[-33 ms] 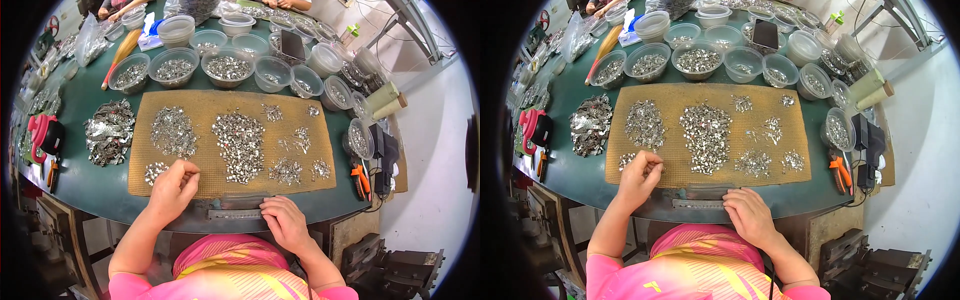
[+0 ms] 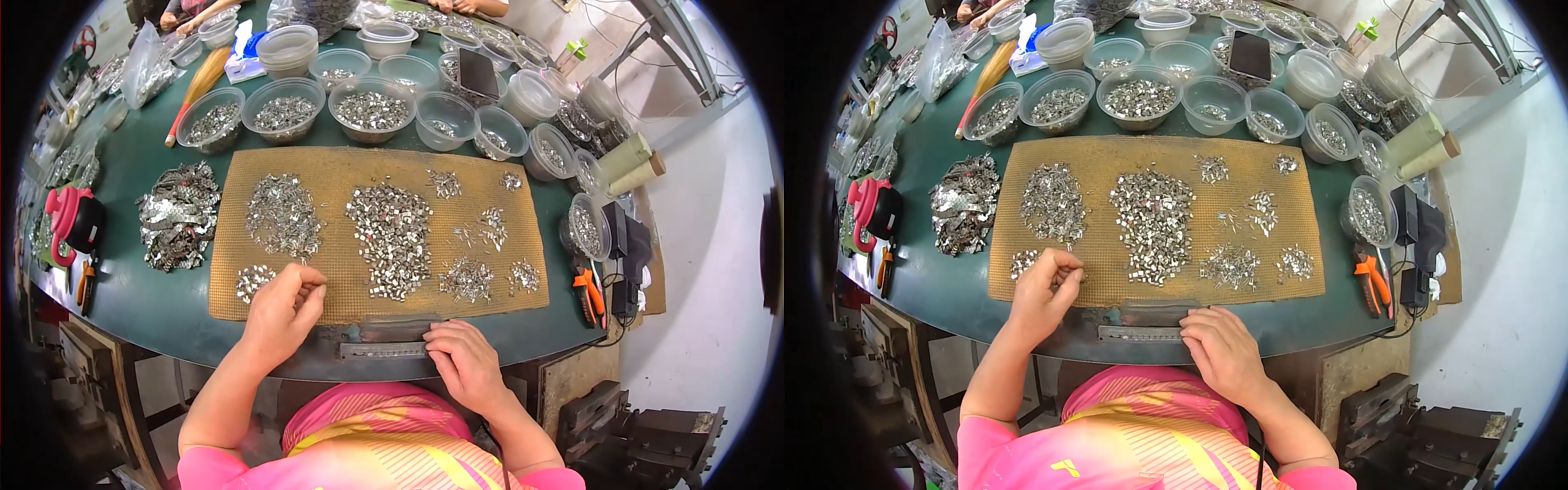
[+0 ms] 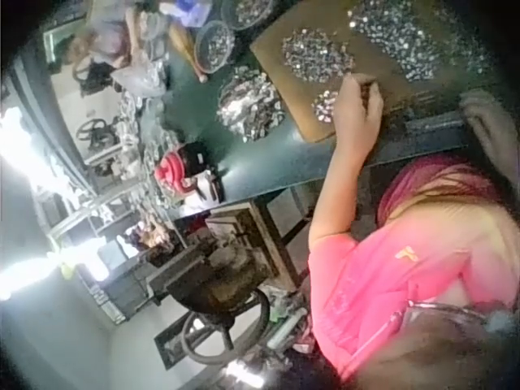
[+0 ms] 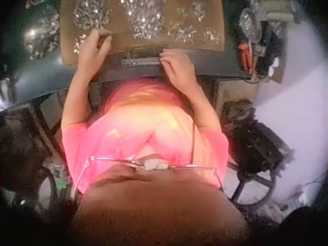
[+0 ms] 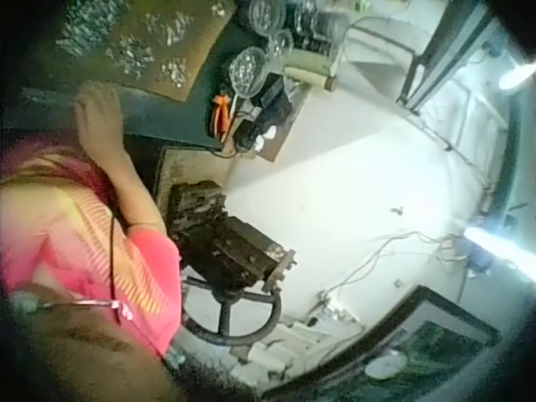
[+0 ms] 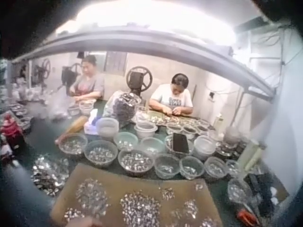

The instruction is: Sorting small metal components and placing them into a manual assembly fixture.

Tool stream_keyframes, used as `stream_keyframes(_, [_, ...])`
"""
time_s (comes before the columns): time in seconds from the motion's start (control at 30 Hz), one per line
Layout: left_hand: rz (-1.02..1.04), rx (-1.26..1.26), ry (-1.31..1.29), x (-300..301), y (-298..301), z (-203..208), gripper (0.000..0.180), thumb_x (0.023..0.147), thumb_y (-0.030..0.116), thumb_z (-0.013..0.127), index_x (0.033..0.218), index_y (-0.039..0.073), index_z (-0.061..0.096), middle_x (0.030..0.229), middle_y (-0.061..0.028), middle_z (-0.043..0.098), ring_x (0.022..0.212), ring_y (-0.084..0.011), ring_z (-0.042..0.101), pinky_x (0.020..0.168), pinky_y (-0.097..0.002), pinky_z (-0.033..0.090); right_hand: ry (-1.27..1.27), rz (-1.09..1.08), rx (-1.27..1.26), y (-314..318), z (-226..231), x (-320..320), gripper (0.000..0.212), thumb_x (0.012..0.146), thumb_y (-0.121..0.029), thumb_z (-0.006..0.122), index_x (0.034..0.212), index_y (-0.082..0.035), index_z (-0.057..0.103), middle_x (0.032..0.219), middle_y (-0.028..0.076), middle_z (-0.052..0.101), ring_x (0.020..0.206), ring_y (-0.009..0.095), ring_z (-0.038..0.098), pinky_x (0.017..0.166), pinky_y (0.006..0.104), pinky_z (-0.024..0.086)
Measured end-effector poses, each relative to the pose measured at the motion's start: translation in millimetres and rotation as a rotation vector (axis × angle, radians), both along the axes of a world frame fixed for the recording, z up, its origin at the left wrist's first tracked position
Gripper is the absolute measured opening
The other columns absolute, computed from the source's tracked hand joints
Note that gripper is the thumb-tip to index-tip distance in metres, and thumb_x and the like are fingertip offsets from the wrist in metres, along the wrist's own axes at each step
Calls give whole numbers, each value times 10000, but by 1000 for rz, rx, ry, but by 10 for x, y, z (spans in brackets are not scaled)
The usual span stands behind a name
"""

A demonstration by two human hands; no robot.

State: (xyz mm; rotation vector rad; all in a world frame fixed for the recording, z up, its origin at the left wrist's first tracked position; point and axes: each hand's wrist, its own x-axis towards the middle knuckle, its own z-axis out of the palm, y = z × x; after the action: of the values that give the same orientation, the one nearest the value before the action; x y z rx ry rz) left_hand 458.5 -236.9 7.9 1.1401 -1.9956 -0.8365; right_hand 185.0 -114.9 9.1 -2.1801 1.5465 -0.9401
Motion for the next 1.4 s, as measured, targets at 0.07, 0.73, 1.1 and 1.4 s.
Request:
stream_keyframes(0.07, [15, 26, 10, 1, 52, -12, 132, 928, 22, 702, 1039, 16, 631, 901, -117, 678, 767, -246, 700, 658, -343, 556, 14, -3, -18, -3, -26, 10, 193, 887, -34, 738, 1055, -41, 642, 1103, 114, 712, 1064, 321, 688, 1017, 483, 524])
stream_keyframes(0.73, [-161, -226, -23, -150, 202, 52, 155, 823, 35, 802, 955, 57, 724, 875, -83, 700, 783, -280, 675, 688, -388, 540, 244, -61, -183, 34, 69, 69, 181, 818, -36, 788, 977, -29, 703, 1035, 100, 745, 956, 272, 733, 895, 407, 587])
stream_keyframes(1.1, [-200, -114, 47, -185, 403, -25, 130, 858, 20, 764, 978, 44, 719, 901, -116, 721, 807, -302, 696, 704, -394, 560, 171, -417, -57, -105, 90, -457, 101, 879, -93, 783, 929, -45, 710, 871, 103, 706, 767, 294, 698, 669, 378, 548])
stream_keyframes(1.4, [-272, -44, 104, -184, 474, -72, 108, 877, 44, 752, 978, 61, 717, 985, -74, 711, 916, -280, 683, 784, -398, 551, 202, -525, 136, -262, -4, -627, 177, 880, -177, 800, 868, -60, 668, 803, 87, 666, 686, 273, 676, 623, 395, 526])
